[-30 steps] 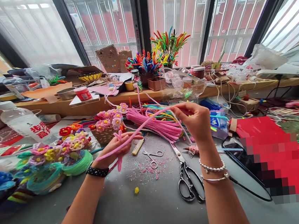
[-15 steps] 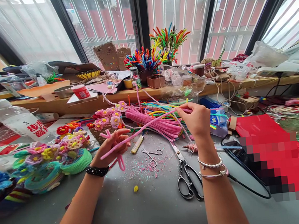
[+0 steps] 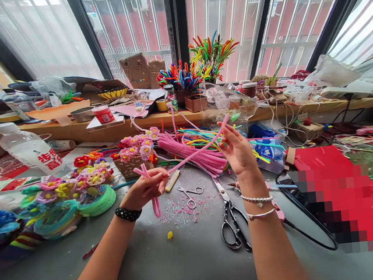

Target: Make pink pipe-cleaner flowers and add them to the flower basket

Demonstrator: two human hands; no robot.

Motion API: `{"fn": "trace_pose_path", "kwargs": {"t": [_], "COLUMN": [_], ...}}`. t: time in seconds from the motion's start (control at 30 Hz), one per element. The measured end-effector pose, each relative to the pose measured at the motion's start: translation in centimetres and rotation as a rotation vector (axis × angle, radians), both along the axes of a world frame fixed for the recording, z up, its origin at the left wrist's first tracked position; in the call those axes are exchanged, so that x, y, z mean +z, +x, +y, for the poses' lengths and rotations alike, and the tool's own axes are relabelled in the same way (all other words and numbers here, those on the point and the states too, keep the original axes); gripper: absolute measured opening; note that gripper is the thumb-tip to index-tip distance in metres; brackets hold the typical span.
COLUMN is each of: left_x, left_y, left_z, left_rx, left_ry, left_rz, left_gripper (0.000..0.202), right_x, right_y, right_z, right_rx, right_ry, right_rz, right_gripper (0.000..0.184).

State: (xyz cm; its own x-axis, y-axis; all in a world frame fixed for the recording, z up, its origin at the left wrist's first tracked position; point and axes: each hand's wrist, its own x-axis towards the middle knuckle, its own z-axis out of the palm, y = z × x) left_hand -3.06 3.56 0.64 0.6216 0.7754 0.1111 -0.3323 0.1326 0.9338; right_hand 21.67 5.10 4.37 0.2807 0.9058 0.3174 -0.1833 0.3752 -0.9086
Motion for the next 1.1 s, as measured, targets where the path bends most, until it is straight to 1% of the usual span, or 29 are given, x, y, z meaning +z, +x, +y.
{"fn": "trace_pose_path", "kwargs": {"t": [0.07,0.13,0.27,0.33,0.47,0.63,0.7,0.77,0.83,0.97,1.1], "left_x": [-0.2,-0.4,-0.4,-0.4,-0.6,-0.6,-0.6,-0.4,-0.4,-0.5,-0.7], "left_y": [0.1,0.1,0.3,0.4,0.7,1.3,1.4,1.4,1.4,1.6,1.8], "left_z": [0.0,0.1,0.2,0.3,0.4,0.8,0.8,0.8,0.7,0.6,0.8], "left_rx": [-0.038,-0.041,-0.011,0.031,0.163,0.367,0.428,0.459,0.458,0.453,0.528], "left_ry": [0.000,-0.014,-0.049,-0.055,-0.039,-0.017,-0.029,-0.030,-0.017,-0.016,-0.006], "left_rz": [0.002,-0.030,-0.172,-0.208,-0.160,-0.070,-0.042,-0.029,-0.004,0.046,0.035], "left_gripper": [0.022,0.020,0.023,0.024,0.027,0.029,0.031,0.032,0.033,0.032,0.028], "right_x": [-0.4,-0.6,-0.5,-0.5,-0.6,-1.1,-1.3,-1.5,-1.6,-1.9,-2.2], "right_y": [-1.0,-2.1,-3.8,-4.5,-5.9,-7.6,-8.0,-8.4,-8.6,-9.0,-9.2], "right_z": [0.2,0.3,-0.1,-0.3,-0.6,-0.9,-1.0,-1.0,-1.0,-1.0,-0.8], "right_rx": [0.004,0.038,0.199,0.257,0.285,0.399,0.368,0.310,0.303,0.411,0.506], "right_ry": [-0.008,-0.018,-0.036,-0.027,-0.012,-0.032,-0.040,-0.055,-0.101,-0.174,-0.263], "right_rz": [-0.030,-0.068,-0.143,-0.175,-0.233,-0.246,-0.273,-0.296,-0.262,-0.136,-0.144], "right_gripper": [0.024,0.023,0.019,0.019,0.022,0.016,0.016,0.015,0.016,0.019,0.021]}}
